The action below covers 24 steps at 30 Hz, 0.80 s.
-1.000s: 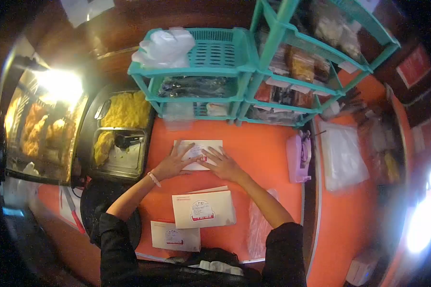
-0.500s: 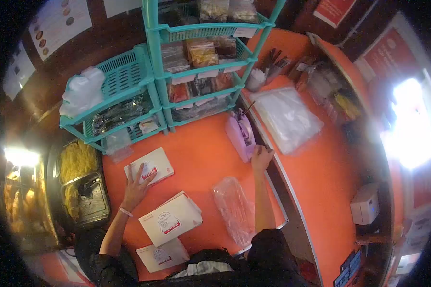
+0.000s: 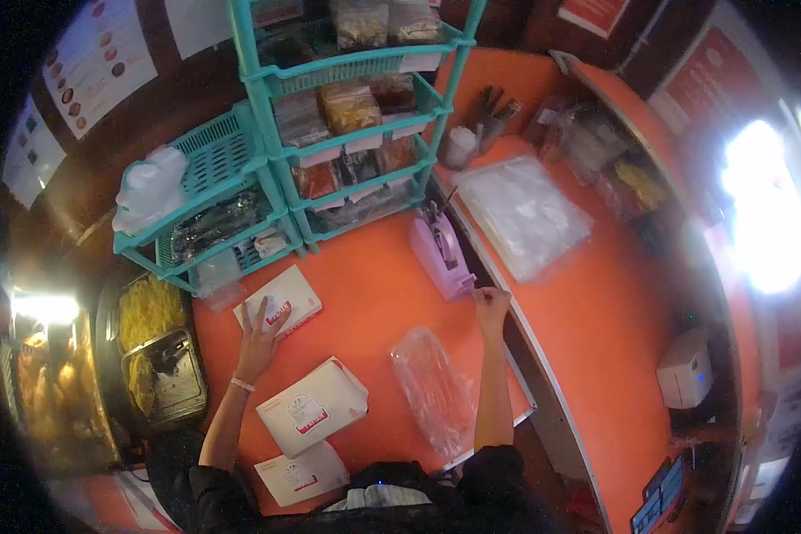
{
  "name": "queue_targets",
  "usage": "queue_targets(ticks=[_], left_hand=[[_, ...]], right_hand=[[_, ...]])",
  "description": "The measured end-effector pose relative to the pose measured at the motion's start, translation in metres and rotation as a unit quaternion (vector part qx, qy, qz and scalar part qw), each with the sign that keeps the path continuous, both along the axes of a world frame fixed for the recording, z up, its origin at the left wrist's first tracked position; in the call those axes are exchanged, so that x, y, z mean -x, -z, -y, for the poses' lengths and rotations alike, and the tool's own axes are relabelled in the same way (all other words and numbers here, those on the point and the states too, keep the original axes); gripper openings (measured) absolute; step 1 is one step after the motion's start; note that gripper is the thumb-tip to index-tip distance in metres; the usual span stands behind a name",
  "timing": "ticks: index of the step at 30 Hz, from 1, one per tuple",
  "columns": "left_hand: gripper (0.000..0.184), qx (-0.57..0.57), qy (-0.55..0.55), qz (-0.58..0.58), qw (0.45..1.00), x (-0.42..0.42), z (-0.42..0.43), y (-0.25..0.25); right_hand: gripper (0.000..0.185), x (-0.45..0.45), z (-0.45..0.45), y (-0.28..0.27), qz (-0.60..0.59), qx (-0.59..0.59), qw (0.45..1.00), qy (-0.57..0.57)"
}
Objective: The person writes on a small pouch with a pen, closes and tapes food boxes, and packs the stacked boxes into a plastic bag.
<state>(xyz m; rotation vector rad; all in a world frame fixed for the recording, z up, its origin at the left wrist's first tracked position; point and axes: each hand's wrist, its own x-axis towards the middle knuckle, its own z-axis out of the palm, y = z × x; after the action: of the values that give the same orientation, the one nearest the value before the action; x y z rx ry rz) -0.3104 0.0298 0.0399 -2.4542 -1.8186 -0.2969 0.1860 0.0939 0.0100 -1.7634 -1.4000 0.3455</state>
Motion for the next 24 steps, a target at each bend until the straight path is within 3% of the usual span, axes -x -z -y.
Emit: queue_targets(ticks=[1, 4, 6, 8, 9, 10, 12, 14, 16, 17, 20, 21, 23, 24], left_hand=[[0.06, 0.004, 0.005, 0.0, 1.0, -0.001, 0.0, 0.003], [0.059, 0.005, -0.001, 0.025, 1.0, 0.001, 0.0, 0.001], [0.061, 0.05, -0.007, 0.023, 0.998, 0.001, -0.003, -0.008], [0.062, 0.023, 0.001, -0.001, 1.0, 0.001, -0.004, -0.006], [0.063, -0.011, 0.015, -0.025, 1.0, 0.001, -0.009, -0.005], [0.063, -0.022, 0.0, -0.027, 0.999, 0.002, -0.018, -0.005], [0.063, -0.013, 0.022, -0.025, 0.999, 0.001, -0.02, 0.004], [0.063, -0.053, -0.014, -0.056, 0.997, 0.0, -0.03, 0.012], [0.061, -0.047, -0.038, -0.042, 0.997, -0.005, -0.033, 0.01], [0.059, -0.048, -0.051, -0.035, 0.997, -0.008, -0.033, 0.005], [0.059, -0.063, -0.048, -0.002, 0.997, -0.008, -0.03, 0.007], [0.059, -0.045, -0.049, 0.05, 0.997, -0.009, -0.028, 0.002], [0.058, -0.055, -0.037, 0.055, 0.996, -0.005, -0.031, -0.003], [0.058, -0.061, -0.023, 0.065, 0.996, -0.004, -0.032, -0.004]], right_hand=[[0.017, -0.004, 0.008, 0.009, 0.059, 0.019, 0.998, 0.032], [0.017, 0.008, 0.001, 0.042, 0.055, 0.017, 0.992, 0.116], [0.018, 0.006, -0.019, 0.057, 0.032, 0.078, 0.991, 0.102], [0.021, 0.001, -0.016, 0.07, 0.148, 0.134, 0.978, 0.056], [0.021, -0.01, -0.01, 0.12, 0.142, 0.085, 0.968, 0.189], [0.02, 0.005, 0.009, 0.086, 0.007, 0.034, 0.987, 0.155], [0.019, 0.035, 0.029, 0.032, -0.126, -0.002, 0.988, 0.088], [0.019, 0.068, 0.032, 0.024, -0.17, -0.072, 0.982, 0.026], [0.025, 0.124, 0.019, 0.021, -0.273, -0.055, 0.94, -0.198], [0.025, 0.158, 0.008, 0.021, -0.279, -0.054, 0.937, -0.201], [0.063, 0.247, -0.024, 0.017, -0.448, 0.046, 0.838, -0.308], [0.063, 0.263, -0.034, 0.017, -0.452, 0.044, 0.835, -0.311], [0.089, 0.289, -0.052, 0.016, -0.363, 0.038, 0.853, -0.372], [0.089, 0.297, -0.055, 0.015, -0.367, 0.035, 0.851, -0.375]])
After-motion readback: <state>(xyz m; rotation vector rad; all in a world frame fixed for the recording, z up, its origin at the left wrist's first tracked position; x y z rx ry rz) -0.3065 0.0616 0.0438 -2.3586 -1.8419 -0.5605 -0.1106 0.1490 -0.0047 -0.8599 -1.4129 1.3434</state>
